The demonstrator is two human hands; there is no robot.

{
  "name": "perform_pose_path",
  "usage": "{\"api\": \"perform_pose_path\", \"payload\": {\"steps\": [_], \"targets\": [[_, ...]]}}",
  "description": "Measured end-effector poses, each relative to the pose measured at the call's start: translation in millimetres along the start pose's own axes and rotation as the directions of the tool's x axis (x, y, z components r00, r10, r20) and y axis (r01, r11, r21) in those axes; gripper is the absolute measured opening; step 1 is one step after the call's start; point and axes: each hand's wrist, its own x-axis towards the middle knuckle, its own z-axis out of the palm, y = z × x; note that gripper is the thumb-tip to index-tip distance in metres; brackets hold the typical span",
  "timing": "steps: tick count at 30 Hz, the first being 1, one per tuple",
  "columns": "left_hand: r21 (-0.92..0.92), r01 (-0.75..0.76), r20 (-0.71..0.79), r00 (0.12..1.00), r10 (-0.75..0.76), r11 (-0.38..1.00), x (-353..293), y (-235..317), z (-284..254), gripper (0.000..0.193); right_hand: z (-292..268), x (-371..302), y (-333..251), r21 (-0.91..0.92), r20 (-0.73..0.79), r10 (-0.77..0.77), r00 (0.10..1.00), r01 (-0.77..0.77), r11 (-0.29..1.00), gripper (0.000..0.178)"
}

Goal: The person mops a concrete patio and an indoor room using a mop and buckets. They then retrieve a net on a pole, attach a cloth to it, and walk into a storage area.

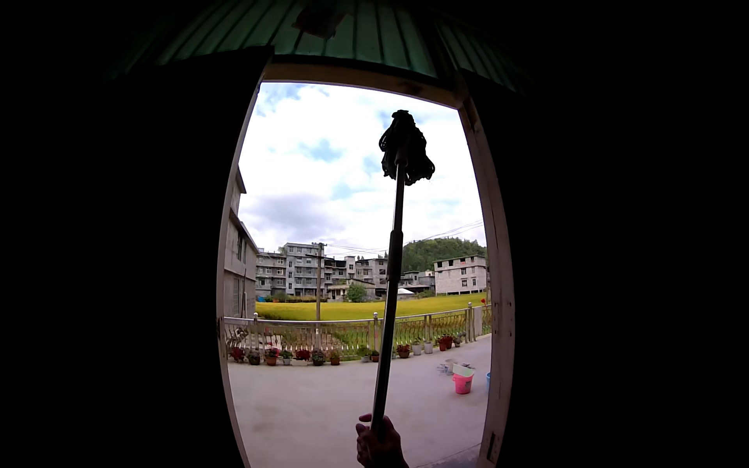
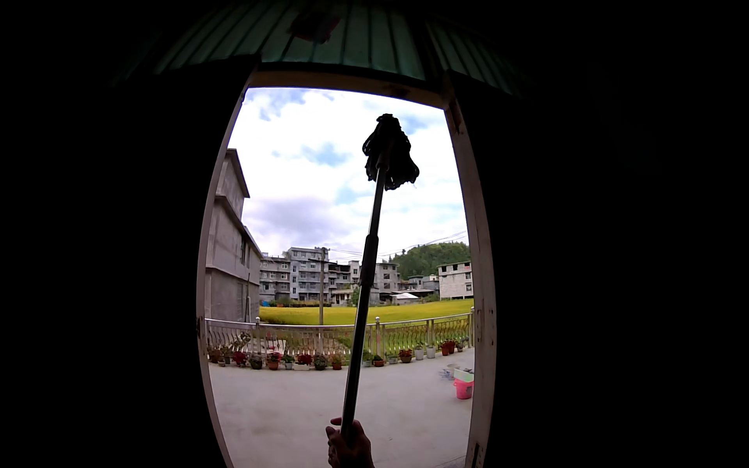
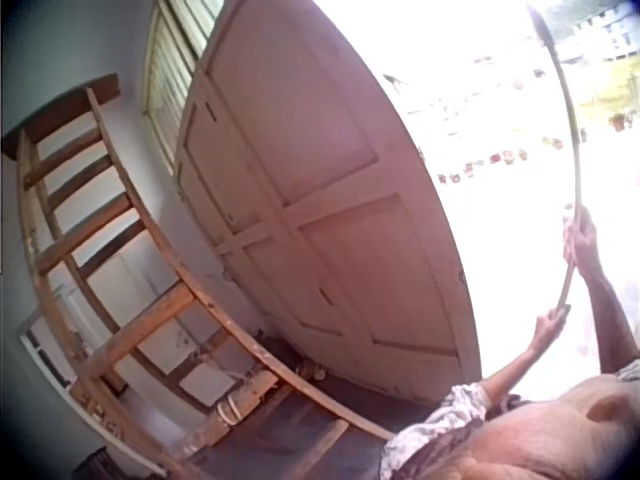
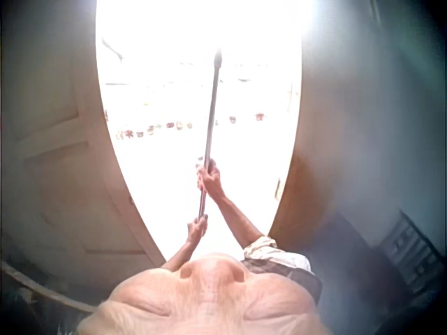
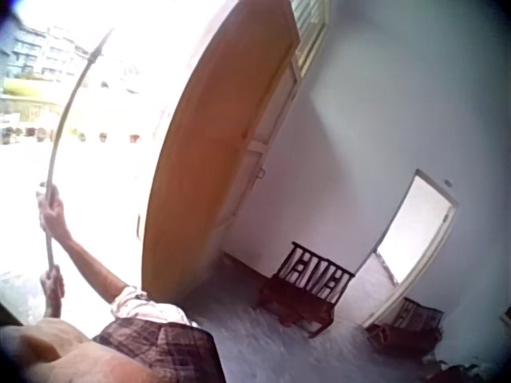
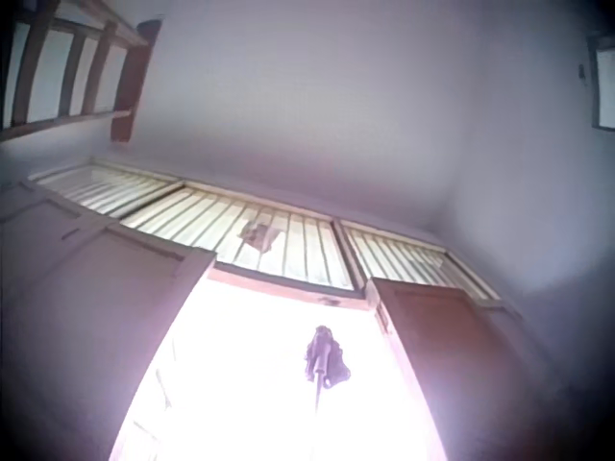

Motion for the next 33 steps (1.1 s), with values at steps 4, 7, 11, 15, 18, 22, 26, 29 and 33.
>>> {"api": "perform_pose_path", "payload": {"steps": [4,7,11,15,18,22,26,29,33], "targets": [[-0.050,-0.015,0.011,1.000,0.016,0.999,10,-1,34,0.032,-31,12,-2,0.027,0.044,0.011,0.999,-0.012,1.000,0.021],[-0.100,0.017,0.042,0.999,-0.013,0.995,13,-31,50,0.028,-52,1,-4,0.060,0.063,0.020,0.998,-0.023,0.998,0.021],[-0.107,0.017,0.036,0.999,-0.014,0.994,27,-51,55,0.027,-62,-4,-4,0.122,0.117,0.002,0.993,-0.016,0.992,0.021],[-0.094,-0.071,0.089,0.993,0.079,0.993,36,16,62,0.031,-51,25,-41,0.165,0.182,-0.103,0.978,0.073,0.984,0.023],[-0.208,-0.161,0.138,0.972,0.192,0.965,58,69,63,0.038,-39,62,-78,0.203,0.251,-0.129,0.959,0.078,0.976,0.039],[-0.185,-0.224,0.142,0.957,0.251,0.957,85,156,64,0.040,4,110,-153,0.137,0.134,-0.143,0.981,0.125,0.983,0.025],[-0.280,-0.231,0.243,0.922,0.301,0.932,98,217,55,0.044,35,153,-201,0.016,0.088,-0.303,0.949,0.303,0.953,0.031],[-0.312,-0.351,0.172,0.893,0.416,0.883,79,259,17,0.049,84,194,-198,0.216,0.246,-0.240,0.939,0.188,0.958,0.038],[-0.491,-0.301,0.362,0.783,0.506,0.817,80,292,30,0.050,87,202,-252,0.091,0.189,-0.375,0.907,0.364,0.927,0.041]]}}
